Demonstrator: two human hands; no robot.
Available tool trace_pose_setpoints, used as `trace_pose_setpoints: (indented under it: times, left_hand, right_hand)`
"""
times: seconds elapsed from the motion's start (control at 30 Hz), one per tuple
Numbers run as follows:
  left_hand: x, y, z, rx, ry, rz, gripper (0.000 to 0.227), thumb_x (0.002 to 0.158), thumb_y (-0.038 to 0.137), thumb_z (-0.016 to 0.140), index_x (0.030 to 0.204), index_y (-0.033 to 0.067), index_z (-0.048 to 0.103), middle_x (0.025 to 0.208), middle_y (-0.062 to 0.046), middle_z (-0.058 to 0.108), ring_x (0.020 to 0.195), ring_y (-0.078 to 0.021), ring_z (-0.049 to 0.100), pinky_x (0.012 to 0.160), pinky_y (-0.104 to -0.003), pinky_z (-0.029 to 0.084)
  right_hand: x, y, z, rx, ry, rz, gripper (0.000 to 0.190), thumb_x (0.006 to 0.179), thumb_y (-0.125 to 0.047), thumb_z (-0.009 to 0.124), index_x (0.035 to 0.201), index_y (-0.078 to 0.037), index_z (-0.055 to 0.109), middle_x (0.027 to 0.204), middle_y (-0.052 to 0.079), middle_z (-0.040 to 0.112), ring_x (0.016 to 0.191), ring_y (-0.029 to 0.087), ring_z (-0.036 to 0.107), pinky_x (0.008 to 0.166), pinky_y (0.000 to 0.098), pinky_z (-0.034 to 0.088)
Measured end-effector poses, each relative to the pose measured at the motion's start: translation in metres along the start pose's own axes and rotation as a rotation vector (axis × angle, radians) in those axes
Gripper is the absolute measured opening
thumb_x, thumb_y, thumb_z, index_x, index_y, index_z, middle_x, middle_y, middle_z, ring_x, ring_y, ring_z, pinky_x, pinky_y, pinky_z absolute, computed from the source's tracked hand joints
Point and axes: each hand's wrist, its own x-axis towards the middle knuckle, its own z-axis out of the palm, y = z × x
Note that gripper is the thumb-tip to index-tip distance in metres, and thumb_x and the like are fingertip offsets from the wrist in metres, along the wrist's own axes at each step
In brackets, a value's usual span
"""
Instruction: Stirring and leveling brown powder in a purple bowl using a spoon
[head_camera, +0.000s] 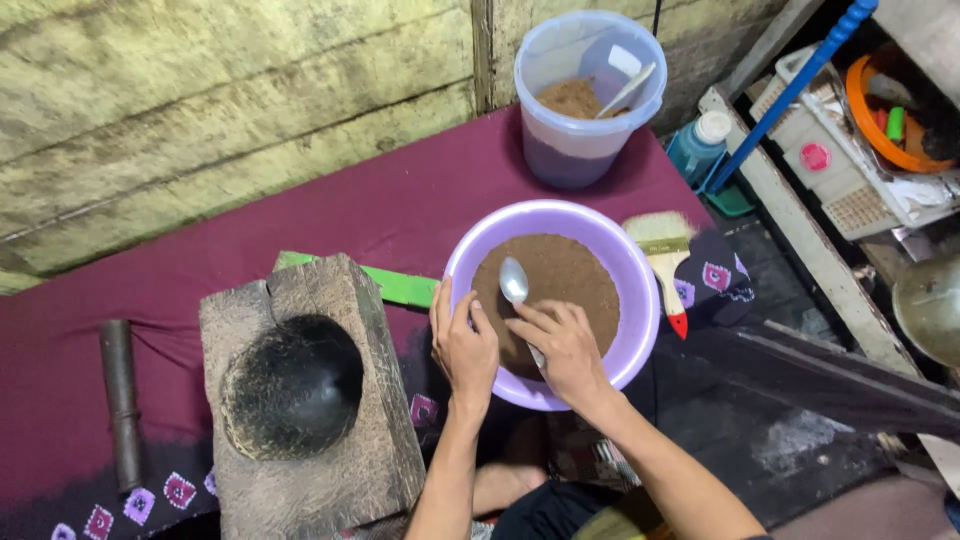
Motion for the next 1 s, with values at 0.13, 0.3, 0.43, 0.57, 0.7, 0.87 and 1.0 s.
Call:
trace_pose_setpoints:
  times: [0.13,0.3,0.43,0.57,0.7,0.87,1.0]
  left_hand:
    - [-0.001,0.000,0.000,-0.012,-0.010,-0.018,0.023,0.092,0.000,0.056,0.105,0.0026,0.075,0.135,-0.015,0.065,0.129,-0.0346,0.058,0.103,-0.046,0.051]
    - [0.000,-0.004,0.001,-0.034,-0.019,-0.008,0.029,0.095,-0.001,0.049,0.110,0.0050,0.073,0.135,-0.015,0.064,0.130,-0.0350,0.057,0.105,-0.045,0.049]
    - [-0.004,-0.005,0.001,-0.037,-0.017,-0.009,0.028,0.096,0.000,0.048,0.110,0.0052,0.072,0.135,-0.015,0.064,0.130,-0.0348,0.057,0.106,-0.044,0.048]
    - [-0.001,-0.006,0.005,-0.052,-0.007,-0.012,0.028,0.097,0.000,0.046,0.108,0.0061,0.072,0.136,-0.014,0.064,0.131,-0.0343,0.056,0.107,-0.044,0.048]
    - [-0.003,-0.008,0.006,-0.041,-0.004,-0.016,0.028,0.098,0.002,0.046,0.107,0.0078,0.072,0.138,-0.012,0.063,0.132,-0.0325,0.056,0.107,-0.043,0.047]
    - [-0.001,-0.009,0.007,-0.055,0.001,-0.024,0.029,0.099,0.002,0.045,0.106,0.0071,0.072,0.136,-0.013,0.064,0.131,-0.0328,0.057,0.107,-0.043,0.048]
    - [-0.004,-0.013,0.010,-0.057,0.001,-0.023,0.028,0.100,0.004,0.045,0.106,0.0074,0.072,0.137,-0.012,0.064,0.131,-0.0323,0.057,0.105,-0.043,0.049]
  right_hand:
    - [0.002,0.005,0.016,-0.019,-0.088,0.043,0.023,0.096,-0.019,0.058,0.104,-0.030,0.077,0.115,-0.005,0.077,0.118,0.018,0.061,0.097,0.0387,0.041]
    - [0.017,0.008,0.010,-0.018,0.009,-0.032,0.022,0.093,-0.014,0.061,0.107,-0.026,0.074,0.119,-0.001,0.075,0.121,0.023,0.057,0.102,0.0417,0.040]
    - [0.024,0.015,0.024,-0.033,-0.049,-0.040,0.017,0.090,-0.014,0.065,0.098,-0.025,0.076,0.107,-0.002,0.077,0.116,0.021,0.060,0.099,0.0398,0.042]
    - [0.037,0.005,0.013,-0.077,-0.029,-0.068,0.023,0.087,-0.009,0.063,0.100,-0.025,0.075,0.107,-0.001,0.077,0.115,0.020,0.060,0.102,0.0408,0.041]
    - [0.051,-0.001,0.018,0.003,0.013,-0.017,0.031,0.084,-0.002,0.061,0.101,-0.023,0.076,0.110,0.000,0.077,0.117,0.021,0.061,0.100,0.0392,0.043]
    - [0.048,0.000,0.025,0.019,-0.030,0.005,0.030,0.084,-0.003,0.064,0.098,-0.026,0.077,0.105,-0.004,0.078,0.110,0.018,0.066,0.100,0.0382,0.043]
    - [0.056,-0.004,0.032,0.045,-0.025,0.011,0.037,0.078,0.000,0.066,0.100,-0.027,0.077,0.105,-0.004,0.078,0.110,0.018,0.066,0.101,0.0384,0.043]
